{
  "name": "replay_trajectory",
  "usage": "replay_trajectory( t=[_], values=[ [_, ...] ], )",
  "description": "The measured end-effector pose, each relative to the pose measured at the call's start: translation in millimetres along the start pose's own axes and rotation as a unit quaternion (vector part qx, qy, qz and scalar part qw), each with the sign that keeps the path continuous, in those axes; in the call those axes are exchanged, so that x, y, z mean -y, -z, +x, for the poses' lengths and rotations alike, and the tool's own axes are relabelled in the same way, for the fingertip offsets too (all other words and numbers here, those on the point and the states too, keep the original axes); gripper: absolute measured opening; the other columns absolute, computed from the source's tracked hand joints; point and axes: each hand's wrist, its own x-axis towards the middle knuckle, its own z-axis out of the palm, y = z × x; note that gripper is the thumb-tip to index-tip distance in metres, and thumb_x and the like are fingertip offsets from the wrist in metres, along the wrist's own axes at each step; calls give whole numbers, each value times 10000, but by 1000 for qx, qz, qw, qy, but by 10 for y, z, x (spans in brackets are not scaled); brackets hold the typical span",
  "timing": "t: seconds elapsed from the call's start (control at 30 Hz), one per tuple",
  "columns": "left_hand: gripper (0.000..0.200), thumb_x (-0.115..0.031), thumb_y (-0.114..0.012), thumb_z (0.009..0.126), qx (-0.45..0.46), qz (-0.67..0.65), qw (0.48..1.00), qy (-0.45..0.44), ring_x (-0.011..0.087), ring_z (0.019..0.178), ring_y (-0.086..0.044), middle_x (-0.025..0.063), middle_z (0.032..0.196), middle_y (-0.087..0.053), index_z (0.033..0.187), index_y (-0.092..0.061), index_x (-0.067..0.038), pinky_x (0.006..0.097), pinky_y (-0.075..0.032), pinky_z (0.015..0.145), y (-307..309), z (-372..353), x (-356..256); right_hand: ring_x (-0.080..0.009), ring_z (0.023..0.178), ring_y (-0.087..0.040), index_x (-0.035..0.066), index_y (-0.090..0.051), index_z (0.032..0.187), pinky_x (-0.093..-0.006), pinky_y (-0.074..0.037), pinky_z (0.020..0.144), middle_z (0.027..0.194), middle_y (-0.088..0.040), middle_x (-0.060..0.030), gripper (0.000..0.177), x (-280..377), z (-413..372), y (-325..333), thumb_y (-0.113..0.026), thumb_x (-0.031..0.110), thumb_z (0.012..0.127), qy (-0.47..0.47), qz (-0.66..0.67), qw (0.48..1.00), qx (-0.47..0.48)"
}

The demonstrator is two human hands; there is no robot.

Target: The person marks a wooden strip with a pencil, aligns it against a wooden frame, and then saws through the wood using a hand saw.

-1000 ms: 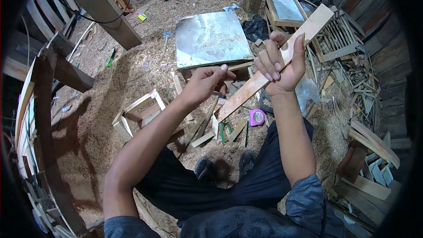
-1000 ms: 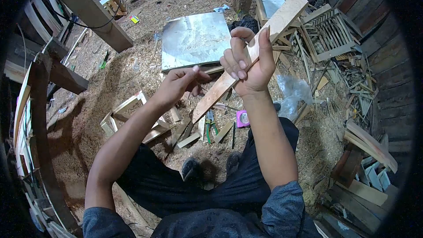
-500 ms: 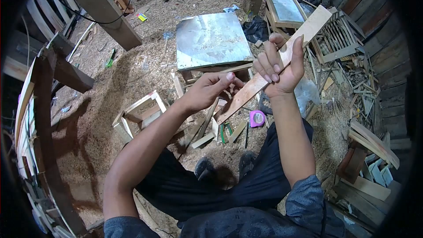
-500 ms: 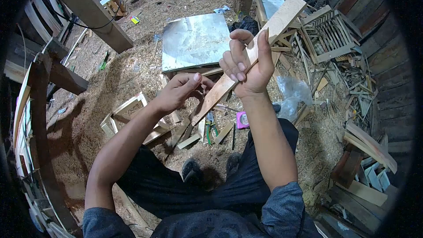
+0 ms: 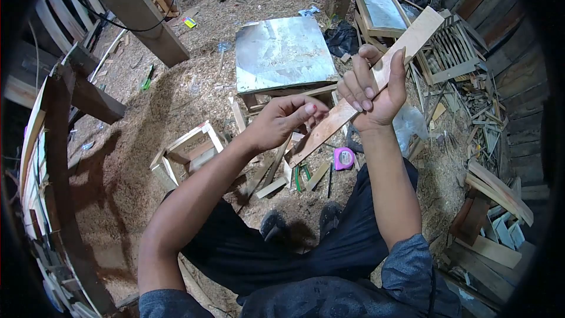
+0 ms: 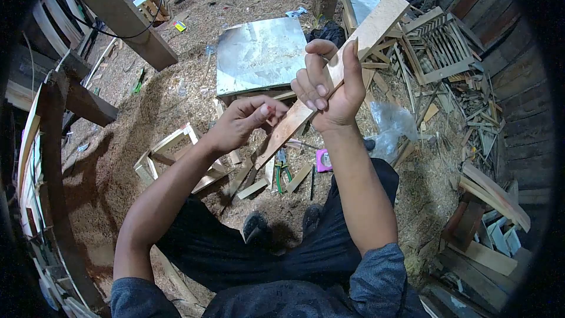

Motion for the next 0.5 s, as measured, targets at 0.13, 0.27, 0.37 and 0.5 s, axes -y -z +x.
replay_trajectory(
  t=[0.13, 0.27, 0.37, 0.5],
  values=[
    [462, -424, -459, 1035, 8, -6, 1000, -27, 112, 949, -611, 40, 1019, -671, 1205, -615, -24, 283, -498, 826, -88, 9, -13, -86, 437, -354, 0, -625, 1072, -245, -321, 464, 567, -426, 21, 674, -121, 21, -50, -342, 608, 1006, 20, -29, 998, -55],
    [455, -392, -444, 1044, 58, -201, 977, 50, 175, 810, -679, 113, 926, -701, 1133, -602, 26, 311, -551, 805, -79, -35, -18, -154, 851, -611, -30, -561, 1190, -293, -505, 755, 927, -622, -86, 792, -191, 110, -112, -323, 691, 964, 4, -208, 953, -222],
    [418, -387, -480, 1035, -43, -181, 980, 65, 134, 807, -648, 81, 937, -693, 1140, -613, -5, 288, -540, 729, -42, -17, 20, -144, 874, -626, -27, -564, 1201, -282, -513, 780, 962, -642, -84, 654, -262, 110, 34, -429, 580, 996, 8, -251, 925, -284],
    [390, -380, -510, 1026, -129, -141, 976, 104, 111, 813, -630, 61, 946, -689, 1133, -632, -25, 272, -523, 731, -19, -8, -24, -123, 808, -629, -33, -577, 1211, -265, -520, 730, 938, -660, -51, 372, -254, 66, 140, -561, 283, 1016, -40, -335, 907, -254]
  ],
)
